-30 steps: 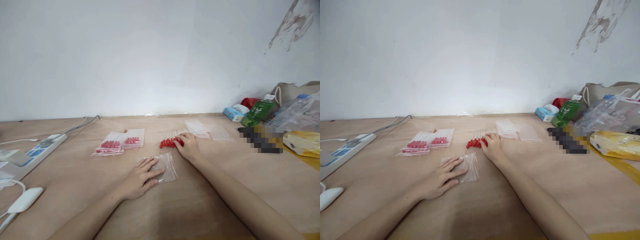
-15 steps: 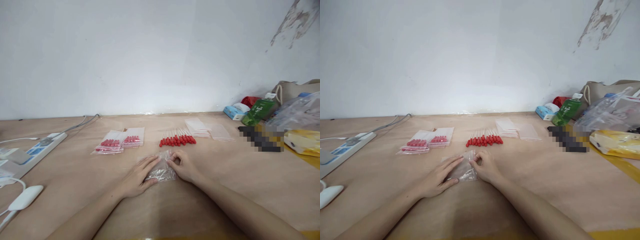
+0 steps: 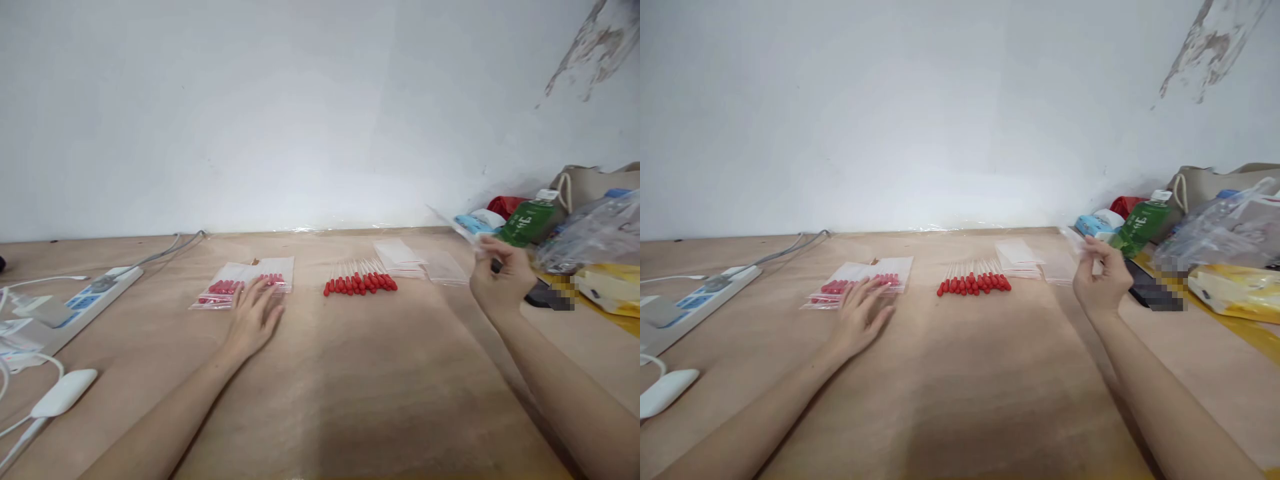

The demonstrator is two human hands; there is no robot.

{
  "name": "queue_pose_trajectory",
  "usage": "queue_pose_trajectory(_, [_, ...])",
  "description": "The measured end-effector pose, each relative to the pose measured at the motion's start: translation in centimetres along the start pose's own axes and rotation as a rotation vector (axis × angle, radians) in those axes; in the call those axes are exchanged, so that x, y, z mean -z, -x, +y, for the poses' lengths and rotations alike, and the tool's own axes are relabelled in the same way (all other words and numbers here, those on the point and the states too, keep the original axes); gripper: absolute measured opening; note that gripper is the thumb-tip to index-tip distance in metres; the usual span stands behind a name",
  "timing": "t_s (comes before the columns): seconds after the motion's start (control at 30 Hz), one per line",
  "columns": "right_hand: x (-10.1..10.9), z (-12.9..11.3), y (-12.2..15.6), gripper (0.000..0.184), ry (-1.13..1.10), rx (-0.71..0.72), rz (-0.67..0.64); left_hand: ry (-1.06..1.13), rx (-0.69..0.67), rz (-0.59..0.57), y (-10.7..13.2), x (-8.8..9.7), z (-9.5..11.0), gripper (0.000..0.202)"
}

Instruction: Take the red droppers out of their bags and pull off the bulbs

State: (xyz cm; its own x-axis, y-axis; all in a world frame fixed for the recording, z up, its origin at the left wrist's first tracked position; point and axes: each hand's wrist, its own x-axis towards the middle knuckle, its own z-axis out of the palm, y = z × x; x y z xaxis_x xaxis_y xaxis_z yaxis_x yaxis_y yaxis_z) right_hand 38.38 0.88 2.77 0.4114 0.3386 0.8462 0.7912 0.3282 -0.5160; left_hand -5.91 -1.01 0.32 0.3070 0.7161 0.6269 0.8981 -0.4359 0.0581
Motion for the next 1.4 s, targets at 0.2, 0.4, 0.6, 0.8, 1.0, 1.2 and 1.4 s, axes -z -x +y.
queue_pose_trajectory(0.2, [-0.2,5.7,3.6,0.021,0.271,0.015,-0.671,-0.117,0.017,-0.123,-1.2,-0.1,-3.4,0.04])
queue_pose_trajectory(0.4, [0.3,5.1,4.1,0.032,0.4,0.13,-0.554,-0.063,-0.056,-0.26,-2.5,-0.4,-4.6,0.042])
queue_pose_trajectory(0.6, [0.0,1.5,4.7,0.021,0.421,0.327,-0.312,-0.038,-0.07,-0.116,-2.3,-1.0,-4.9,0.027])
queue_pose_trajectory(0.8, [-1.0,-3.1,6.3,0.009,0.249,0.516,-0.349,-0.03,-0.256,-0.034,-2.0,-0.7,-4.4,0.027])
queue_pose_trajectory(1.0, [-2.0,-5.8,8.1,0.008,0.02,0.612,-0.448,0.049,-0.317,0.015,-2.0,-0.8,-3.6,0.02])
queue_pose_trajectory(1.2, [-2.8,-8.3,10.6,0.013,-0.217,0.628,-0.646,0.161,-0.407,0.014,0.3,1.2,-2.4,0.014])
queue_pose_trajectory(1.4, [-2.4,-10.9,12.3,0.032,-0.295,0.562,-0.849,0.48,-0.318,-0.168,3.9,3.6,1.6,0.021])
